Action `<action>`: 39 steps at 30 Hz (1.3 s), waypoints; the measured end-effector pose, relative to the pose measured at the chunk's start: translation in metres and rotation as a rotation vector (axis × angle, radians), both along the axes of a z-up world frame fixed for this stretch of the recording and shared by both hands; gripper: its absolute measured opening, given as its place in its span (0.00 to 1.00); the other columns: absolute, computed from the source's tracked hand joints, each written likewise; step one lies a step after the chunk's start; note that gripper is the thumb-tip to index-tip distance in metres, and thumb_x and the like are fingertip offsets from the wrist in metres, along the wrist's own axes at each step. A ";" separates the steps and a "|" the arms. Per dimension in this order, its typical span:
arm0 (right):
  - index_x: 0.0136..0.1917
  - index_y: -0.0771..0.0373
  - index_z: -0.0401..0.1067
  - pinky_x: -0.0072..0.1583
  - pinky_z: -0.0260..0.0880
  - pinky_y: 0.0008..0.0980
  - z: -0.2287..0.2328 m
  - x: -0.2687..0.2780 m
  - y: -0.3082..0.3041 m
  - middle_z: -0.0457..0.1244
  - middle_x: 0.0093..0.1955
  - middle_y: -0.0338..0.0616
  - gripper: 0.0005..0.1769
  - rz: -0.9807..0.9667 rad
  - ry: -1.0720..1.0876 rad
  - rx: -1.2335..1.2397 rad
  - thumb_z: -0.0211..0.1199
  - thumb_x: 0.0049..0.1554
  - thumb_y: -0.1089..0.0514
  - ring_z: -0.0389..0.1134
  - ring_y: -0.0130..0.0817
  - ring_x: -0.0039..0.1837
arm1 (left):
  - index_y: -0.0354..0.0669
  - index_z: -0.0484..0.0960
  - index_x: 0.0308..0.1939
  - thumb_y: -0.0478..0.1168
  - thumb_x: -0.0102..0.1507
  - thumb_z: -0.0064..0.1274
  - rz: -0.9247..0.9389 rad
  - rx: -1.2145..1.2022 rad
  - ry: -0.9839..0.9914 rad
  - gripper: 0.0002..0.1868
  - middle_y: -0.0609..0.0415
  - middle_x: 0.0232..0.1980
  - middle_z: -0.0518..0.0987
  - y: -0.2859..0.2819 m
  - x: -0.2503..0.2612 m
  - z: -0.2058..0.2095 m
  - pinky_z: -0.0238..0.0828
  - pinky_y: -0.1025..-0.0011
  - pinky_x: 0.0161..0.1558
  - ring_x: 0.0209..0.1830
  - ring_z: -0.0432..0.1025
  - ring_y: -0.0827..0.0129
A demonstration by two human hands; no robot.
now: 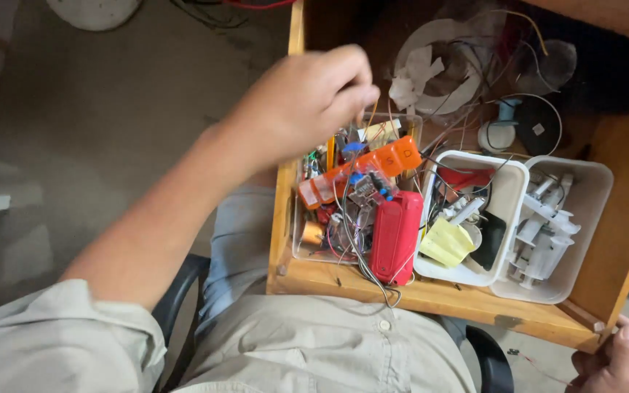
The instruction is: The person searches through a drawer of electronic components and wires, then works on a small circuit board on a blue mat. They connect wires to the board and use a multimeter to test the connections.
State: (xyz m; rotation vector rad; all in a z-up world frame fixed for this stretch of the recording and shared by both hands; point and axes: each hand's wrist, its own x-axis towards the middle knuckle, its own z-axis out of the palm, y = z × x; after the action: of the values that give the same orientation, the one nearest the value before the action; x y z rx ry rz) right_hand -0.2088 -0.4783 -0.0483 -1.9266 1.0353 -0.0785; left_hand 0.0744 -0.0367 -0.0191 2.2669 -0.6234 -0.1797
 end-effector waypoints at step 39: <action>0.66 0.53 0.77 0.42 0.77 0.28 -0.078 -0.026 -0.059 0.70 0.53 0.33 0.11 -0.307 -0.153 0.066 0.60 0.88 0.48 0.71 0.22 0.47 | 0.56 0.79 0.53 0.48 0.70 0.63 0.151 0.252 0.354 0.11 0.57 0.40 0.83 -0.052 0.017 -0.012 0.67 0.55 0.37 0.34 0.72 0.66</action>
State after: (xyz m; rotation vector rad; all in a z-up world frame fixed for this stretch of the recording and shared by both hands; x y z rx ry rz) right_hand -0.2352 -0.5374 -0.1262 -1.6619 1.2061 -0.3547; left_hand 0.0915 -0.0892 -0.0311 2.4281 -0.2525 -0.5989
